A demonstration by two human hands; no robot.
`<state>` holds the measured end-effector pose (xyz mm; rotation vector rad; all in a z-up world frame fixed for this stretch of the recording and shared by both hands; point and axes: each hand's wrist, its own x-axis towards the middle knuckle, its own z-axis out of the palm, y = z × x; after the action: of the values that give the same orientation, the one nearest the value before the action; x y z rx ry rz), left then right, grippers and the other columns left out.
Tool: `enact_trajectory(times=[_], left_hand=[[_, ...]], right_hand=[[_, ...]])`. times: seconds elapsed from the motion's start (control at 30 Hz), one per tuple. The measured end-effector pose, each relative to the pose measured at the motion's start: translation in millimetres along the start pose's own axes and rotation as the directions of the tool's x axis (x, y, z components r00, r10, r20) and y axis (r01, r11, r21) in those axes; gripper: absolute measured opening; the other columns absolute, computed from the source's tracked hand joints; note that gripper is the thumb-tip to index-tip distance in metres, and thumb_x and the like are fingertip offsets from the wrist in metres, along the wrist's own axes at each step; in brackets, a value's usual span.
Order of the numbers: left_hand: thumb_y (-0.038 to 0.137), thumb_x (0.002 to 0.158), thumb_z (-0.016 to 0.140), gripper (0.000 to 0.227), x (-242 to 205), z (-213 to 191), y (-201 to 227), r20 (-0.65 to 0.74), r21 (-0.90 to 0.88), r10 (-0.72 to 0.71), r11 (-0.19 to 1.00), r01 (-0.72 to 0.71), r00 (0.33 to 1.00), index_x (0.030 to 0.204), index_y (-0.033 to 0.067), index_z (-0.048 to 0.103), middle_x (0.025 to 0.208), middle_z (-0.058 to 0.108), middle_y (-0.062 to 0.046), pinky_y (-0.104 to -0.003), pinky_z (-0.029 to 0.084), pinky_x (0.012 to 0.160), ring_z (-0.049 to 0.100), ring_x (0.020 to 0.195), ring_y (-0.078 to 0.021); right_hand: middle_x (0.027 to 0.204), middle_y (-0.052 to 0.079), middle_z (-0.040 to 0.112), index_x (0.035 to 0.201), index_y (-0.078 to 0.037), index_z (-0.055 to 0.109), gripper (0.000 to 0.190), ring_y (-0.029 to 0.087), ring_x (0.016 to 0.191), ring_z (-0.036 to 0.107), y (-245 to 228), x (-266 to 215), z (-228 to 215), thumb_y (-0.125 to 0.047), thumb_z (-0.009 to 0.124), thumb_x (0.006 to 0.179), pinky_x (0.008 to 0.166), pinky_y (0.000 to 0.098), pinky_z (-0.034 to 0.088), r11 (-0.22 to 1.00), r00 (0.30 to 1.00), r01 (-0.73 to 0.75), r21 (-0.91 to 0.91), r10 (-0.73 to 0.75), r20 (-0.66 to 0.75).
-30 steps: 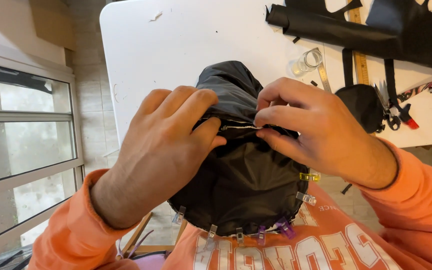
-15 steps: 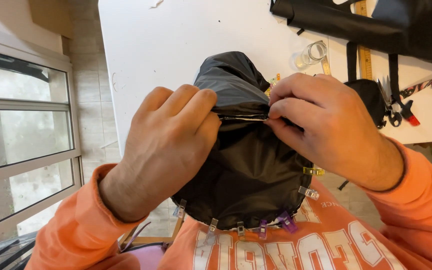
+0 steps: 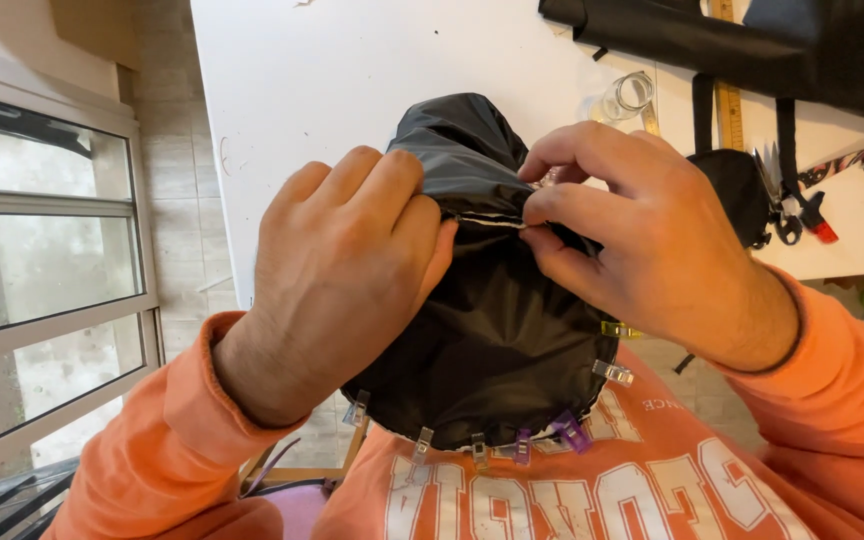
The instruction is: Attaching plastic clips to the circular opening of a black bag to prepare it for sewing.
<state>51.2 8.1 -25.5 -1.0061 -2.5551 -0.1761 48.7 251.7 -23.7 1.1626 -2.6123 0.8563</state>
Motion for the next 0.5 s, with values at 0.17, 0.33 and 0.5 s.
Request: enact_trajectory(times=[0.17, 0.33, 0.5], left_hand=[[0.021, 0.102, 0.072, 0.023, 9, -7, 2, -0.012, -0.153, 0.027, 0.988, -0.029, 1.000, 0.084, 0.0074, 0.068, 0.107, 0.064, -0.007, -0.041, 0.044, 0.076, 0.060, 0.090, -0.0272], [0.018, 0.106, 0.067, 0.014, 11, -5, 0, -0.011, -0.216, 0.051, 0.975, -0.052, 0.999, 0.095, 0.0100, 0.070, 0.116, 0.062, -0.009, -0.041, 0.044, 0.083, 0.063, 0.097, -0.0267], [0.002, 0.099, 0.067, 0.009, 16, -1, -1, -0.052, -0.209, 0.124, 0.969, -0.132, 0.991, 0.092, 0.0073, 0.067, 0.122, 0.061, -0.016, -0.043, 0.047, 0.088, 0.065, 0.101, -0.0300]], right_hand=[[0.125, 0.024, 0.062, 0.097, -0.002, 0.064, 0.005, 0.034, 0.092, 0.065, 0, 0, -1, -0.002, 0.069, 0.099, 0.077, 0.0475, 0.044, 0.998, 0.998, 0.062, 0.026, -0.062, 0.004], [0.135, 0.023, 0.062, 0.097, -0.005, 0.066, 0.011, 0.036, 0.102, 0.067, -1, 1, -3, -0.013, 0.065, 0.104, 0.085, 0.0493, 0.042, 0.997, 0.995, 0.078, 0.009, -0.078, 0.054], [0.139, 0.025, 0.063, 0.098, -0.001, 0.061, 0.013, 0.042, 0.102, 0.065, 2, 4, -5, -0.012, 0.061, 0.105, 0.083, 0.0465, 0.043, 0.993, 0.992, 0.071, -0.097, -0.059, 0.114]])
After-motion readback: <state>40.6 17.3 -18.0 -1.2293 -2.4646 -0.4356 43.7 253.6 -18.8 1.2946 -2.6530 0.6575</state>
